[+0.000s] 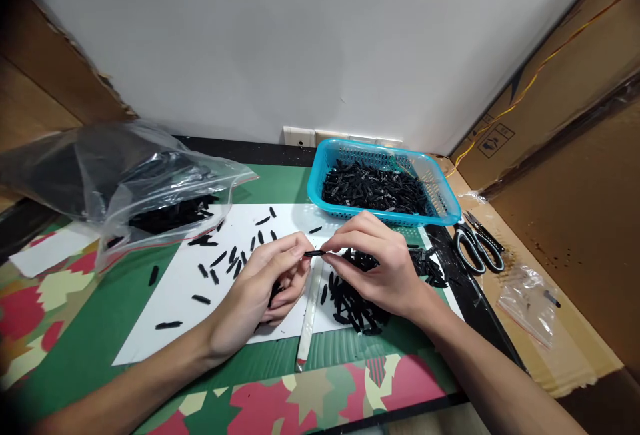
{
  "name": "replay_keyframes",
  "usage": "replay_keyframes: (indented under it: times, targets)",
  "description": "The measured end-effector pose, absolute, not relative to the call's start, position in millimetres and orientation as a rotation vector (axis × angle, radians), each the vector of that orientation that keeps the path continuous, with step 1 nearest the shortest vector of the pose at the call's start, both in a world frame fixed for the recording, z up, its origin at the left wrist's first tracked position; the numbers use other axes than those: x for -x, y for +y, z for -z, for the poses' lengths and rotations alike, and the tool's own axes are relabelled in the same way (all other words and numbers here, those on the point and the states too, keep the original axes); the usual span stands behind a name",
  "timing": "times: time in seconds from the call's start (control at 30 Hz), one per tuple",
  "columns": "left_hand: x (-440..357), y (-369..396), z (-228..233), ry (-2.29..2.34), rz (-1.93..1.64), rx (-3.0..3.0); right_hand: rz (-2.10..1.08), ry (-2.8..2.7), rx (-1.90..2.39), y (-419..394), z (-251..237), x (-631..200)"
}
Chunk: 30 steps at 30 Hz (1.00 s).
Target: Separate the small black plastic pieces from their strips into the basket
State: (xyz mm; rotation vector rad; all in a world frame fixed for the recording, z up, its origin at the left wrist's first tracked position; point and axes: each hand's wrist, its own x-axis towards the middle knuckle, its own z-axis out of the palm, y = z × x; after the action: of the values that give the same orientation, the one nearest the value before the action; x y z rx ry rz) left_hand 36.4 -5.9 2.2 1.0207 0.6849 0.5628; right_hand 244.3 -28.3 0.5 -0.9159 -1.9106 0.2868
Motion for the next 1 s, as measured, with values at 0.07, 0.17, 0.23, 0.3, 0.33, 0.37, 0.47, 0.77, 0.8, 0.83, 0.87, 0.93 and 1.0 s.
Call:
replay_keyframes:
  times: [0.07, 0.17, 0.23, 0.3, 0.33, 0.37, 0.47, 0.77, 0.8, 0.83, 0.87, 0.93, 1.0]
  targets:
    - [-37, -7, -2, 0.678, -0.571, -1.029, -0.32, -1.889, 0.915, -28, 0, -244]
    - [-37, -8, -1, 0.671, -0.582, -1.032, -0.37, -1.876, 0.914, -29, 1, -245]
    - [-37, -9, -1, 0.666, -0.593, -1.037, -0.397, -1.877, 0.912, -29, 1, -245]
    - [-38, -9, -1, 0.664, -0.603, -1.035, -0.415, -1.879, 0.91, -29, 0, -246]
    - [-38, -9, -1, 0.667, -0.604, -1.033, -0.419, -1.88, 0.912, -29, 0, -246]
    - [-38, -10, -2, 0.675, -0.605, -1.031, -0.416, -1.881, 0.915, -29, -1, -246]
    - [-38, -9, -3, 0.691, -0.583, -1.035, -0.385, -1.864, 0.953, -30, -4, -246]
    - [-36, -2, -3, 0.678, -0.577, -0.872, 0.154, -1.69, 1.281, -20, -4, -266]
    - [-36, -2, -3, 0.677, -0.575, -0.849, 0.217, -1.651, 1.346, -17, -4, -269]
    - [-36, -2, -4, 0.68, -0.568, -0.822, 0.248, -1.626, 1.39, -16, -3, -271]
    - [-36, -3, -4, 0.687, -0.554, -0.792, 0.253, -1.618, 1.408, -16, -3, -270]
    - [-37, -3, -4, 0.71, -0.518, -0.731, 0.221, -1.67, 1.356, -20, -2, -262]
    - [-37, -4, -2, 0.729, -0.488, -0.692, 0.172, -1.805, 1.208, -31, -1, -246]
